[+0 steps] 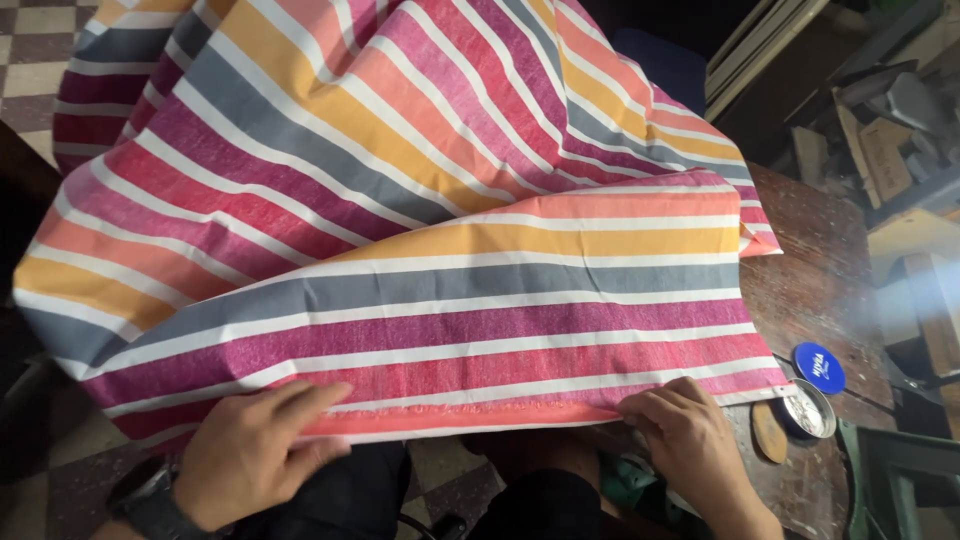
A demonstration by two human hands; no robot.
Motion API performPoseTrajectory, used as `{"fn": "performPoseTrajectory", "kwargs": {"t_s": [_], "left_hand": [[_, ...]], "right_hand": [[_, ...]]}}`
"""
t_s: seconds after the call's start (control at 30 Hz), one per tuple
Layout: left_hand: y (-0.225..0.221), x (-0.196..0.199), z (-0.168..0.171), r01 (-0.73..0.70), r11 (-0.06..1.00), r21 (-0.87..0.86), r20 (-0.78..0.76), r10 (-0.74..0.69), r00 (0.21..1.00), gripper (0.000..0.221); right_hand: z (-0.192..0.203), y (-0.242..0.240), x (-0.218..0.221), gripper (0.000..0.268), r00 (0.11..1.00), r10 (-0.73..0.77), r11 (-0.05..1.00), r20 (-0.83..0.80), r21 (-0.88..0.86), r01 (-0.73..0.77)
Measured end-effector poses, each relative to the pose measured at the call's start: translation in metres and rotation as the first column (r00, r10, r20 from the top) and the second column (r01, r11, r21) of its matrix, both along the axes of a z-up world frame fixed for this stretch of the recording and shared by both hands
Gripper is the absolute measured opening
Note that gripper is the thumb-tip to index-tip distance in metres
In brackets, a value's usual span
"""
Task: Folding the edge of a striped fabric and securing it with pins along the length of the material.
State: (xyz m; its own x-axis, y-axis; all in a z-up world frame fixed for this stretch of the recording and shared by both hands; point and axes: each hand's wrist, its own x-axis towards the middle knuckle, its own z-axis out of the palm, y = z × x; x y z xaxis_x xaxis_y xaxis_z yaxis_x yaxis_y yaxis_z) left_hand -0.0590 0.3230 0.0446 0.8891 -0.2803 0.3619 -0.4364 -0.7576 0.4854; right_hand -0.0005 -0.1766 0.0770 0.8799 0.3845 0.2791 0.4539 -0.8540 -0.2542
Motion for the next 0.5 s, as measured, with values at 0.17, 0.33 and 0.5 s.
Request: {"fn": "performPoseTrajectory", "kwargs": {"t_s": [0.17, 0.33, 0.5], "left_hand": [[0.011, 0.008, -0.012, 0.089, 0.908, 0.410, 0.347, -0.246, 0.905, 0.041], [-0.006, 0.009, -0.030, 0.009, 0.818, 0.575, 0.167, -0.128, 0.978, 0.049], [-0.135, -0.004, -0.009, 0.004, 0.987, 0.162, 0.321, -0.057, 0.945, 0.043]], "right_hand": [[-0.005, 0.000, -0.003, 0.010, 1.000, -0.020, 1.000, -0.017, -0.021, 0.020], [0.001, 0.005, -0.004, 0.012, 1.000, 0.011, 1.000, -0.009, -0.020, -0.011], [0.002, 0.004, -0.001, 0.015, 0.998, 0.067, 0.997, 0.006, -0.031, -0.067]]}}
